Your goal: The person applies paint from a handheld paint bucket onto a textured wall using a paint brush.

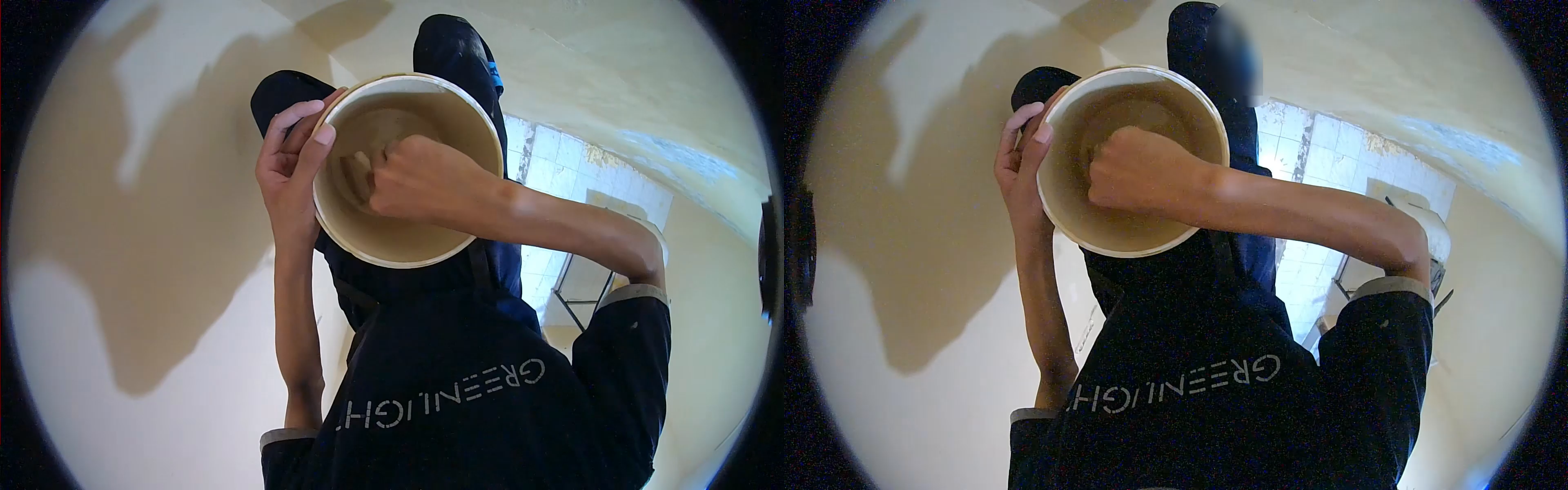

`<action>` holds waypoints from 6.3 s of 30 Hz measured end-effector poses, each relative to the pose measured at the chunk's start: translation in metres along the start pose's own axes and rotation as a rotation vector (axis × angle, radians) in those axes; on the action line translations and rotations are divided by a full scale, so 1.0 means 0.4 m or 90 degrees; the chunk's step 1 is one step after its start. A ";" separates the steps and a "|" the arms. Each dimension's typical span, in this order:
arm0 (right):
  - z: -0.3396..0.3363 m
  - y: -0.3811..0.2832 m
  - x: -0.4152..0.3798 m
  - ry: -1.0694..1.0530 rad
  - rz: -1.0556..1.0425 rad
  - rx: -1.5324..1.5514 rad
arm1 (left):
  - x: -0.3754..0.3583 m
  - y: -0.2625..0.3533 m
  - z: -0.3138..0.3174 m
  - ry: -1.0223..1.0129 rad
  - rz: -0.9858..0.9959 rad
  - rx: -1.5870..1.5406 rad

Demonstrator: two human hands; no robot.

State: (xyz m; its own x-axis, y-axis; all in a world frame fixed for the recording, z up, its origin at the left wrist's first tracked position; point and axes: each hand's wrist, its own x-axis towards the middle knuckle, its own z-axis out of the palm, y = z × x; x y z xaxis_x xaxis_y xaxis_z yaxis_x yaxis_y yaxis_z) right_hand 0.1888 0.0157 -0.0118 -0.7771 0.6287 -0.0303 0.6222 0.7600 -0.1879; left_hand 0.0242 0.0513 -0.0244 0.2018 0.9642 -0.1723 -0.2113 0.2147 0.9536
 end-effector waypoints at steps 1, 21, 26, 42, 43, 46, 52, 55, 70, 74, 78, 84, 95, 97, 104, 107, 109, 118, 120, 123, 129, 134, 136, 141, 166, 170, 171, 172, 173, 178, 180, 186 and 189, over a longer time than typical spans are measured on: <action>0.003 -0.008 0.001 -0.001 -0.007 -0.004 | -0.012 -0.009 -0.008 -0.003 0.005 0.009; -0.168 0.073 -0.076 -0.038 0.075 0.143 | -0.006 -0.030 -0.002 0.001 0.067 -0.118; -0.159 0.083 -0.060 -0.070 0.054 0.068 | -0.002 -0.046 0.027 -0.018 0.080 -0.152; -0.166 0.129 -0.011 -0.191 -0.013 0.064 | 0.049 -0.040 0.088 -0.044 0.087 -0.165; -0.162 0.130 -0.009 -0.194 -0.018 0.063 | 0.050 -0.044 0.092 -0.049 0.089 -0.158; -0.154 0.123 -0.004 -0.200 -0.020 0.054 | 0.051 -0.051 0.093 -0.054 0.094 -0.142; -0.133 0.105 -0.021 -0.183 -0.009 0.032 | 0.029 -0.062 0.091 -0.036 0.088 -0.146; -0.141 0.112 -0.046 -0.235 0.018 0.032 | 0.027 -0.069 0.091 -0.038 0.090 -0.160; -0.187 0.249 -0.423 0.155 0.400 0.722 | 0.053 -0.058 0.095 -0.039 0.063 -0.138; -0.116 0.220 -0.467 0.206 0.457 0.883 | 0.049 -0.054 0.090 -0.047 0.051 -0.148; -0.082 0.224 -0.475 0.257 0.449 1.013 | 0.067 -0.041 0.106 -0.038 0.027 -0.127; -0.109 0.241 -0.447 0.190 0.455 0.999 | 0.071 -0.039 0.098 -0.039 0.050 -0.099; -0.135 0.223 -0.440 0.080 0.449 0.952 | 0.061 -0.022 0.091 -0.100 0.050 -0.010; -0.139 0.210 -0.439 0.081 0.455 0.957 | 0.066 -0.023 0.088 -0.133 0.061 -0.020; -0.120 0.177 -0.451 0.092 0.416 1.017 | 0.077 -0.023 0.098 -0.114 0.040 0.003; -0.119 0.150 -0.428 0.051 0.471 0.950 | 0.067 -0.026 0.096 -0.104 0.057 0.022; -0.112 0.156 -0.434 0.050 0.469 0.894 | 0.071 -0.028 0.113 -0.092 0.053 0.022; -0.123 0.133 -0.412 0.083 0.441 0.930 | 0.088 0.016 0.095 -0.132 0.063 0.144; -0.150 0.114 -0.383 0.117 0.439 1.007 | 0.093 0.005 0.097 -0.139 0.084 0.157; -0.163 0.095 -0.381 0.213 0.311 1.009 | 0.054 -0.006 0.126 -0.125 0.159 0.213; -0.239 0.189 -0.190 0.565 0.377 0.804 | 0.068 -0.025 0.123 -0.092 0.197 0.240; -0.304 0.272 -0.041 0.694 0.280 0.644 | 0.057 -0.016 0.112 -0.094 0.204 0.260; -0.318 0.305 0.012 0.731 0.229 0.610 | 0.066 -0.024 0.111 -0.087 0.190 0.251; -0.296 0.332 0.098 0.746 0.216 0.807 | 0.057 -0.026 0.110 -0.074 0.178 0.217; -0.436 0.550 0.219 0.918 0.245 0.684 | 0.062 -0.011 0.120 -0.069 0.148 0.192; -0.336 0.543 0.210 0.898 0.277 0.719 | 0.060 -0.020 0.120 -0.067 0.117 0.175; -0.319 0.534 0.204 0.887 0.299 0.724 | 0.061 -0.022 0.122 -0.065 0.117 0.175; -0.307 0.532 0.202 0.875 0.322 0.728 | 0.062 -0.026 0.121 -0.064 0.117 0.174; -0.302 0.539 0.202 0.873 0.322 0.729 | 0.064 -0.030 0.117 -0.069 0.127 0.172; -0.392 0.548 0.209 0.945 0.236 0.570 | 0.065 -0.030 0.117 -0.083 0.109 0.165; -0.443 0.546 0.212 0.949 0.245 0.617 | 0.063 -0.021 0.122 -0.079 0.121 0.183; -0.277 0.574 0.198 0.889 0.299 0.670 | 0.067 -0.023 0.124 -0.072 0.108 0.163; -0.118 0.559 0.166 0.806 0.384 0.782 | 0.070 -0.036 0.114 -0.076 0.115 0.138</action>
State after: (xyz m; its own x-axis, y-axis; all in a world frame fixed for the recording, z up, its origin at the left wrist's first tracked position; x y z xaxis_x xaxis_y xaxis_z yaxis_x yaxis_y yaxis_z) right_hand 0.2810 0.2351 -0.0094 0.3765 0.9059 0.1940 -0.1046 0.2497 -0.9627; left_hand 0.0764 0.0679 -0.0317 0.2934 0.9557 0.0228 -0.0471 -0.0094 0.9988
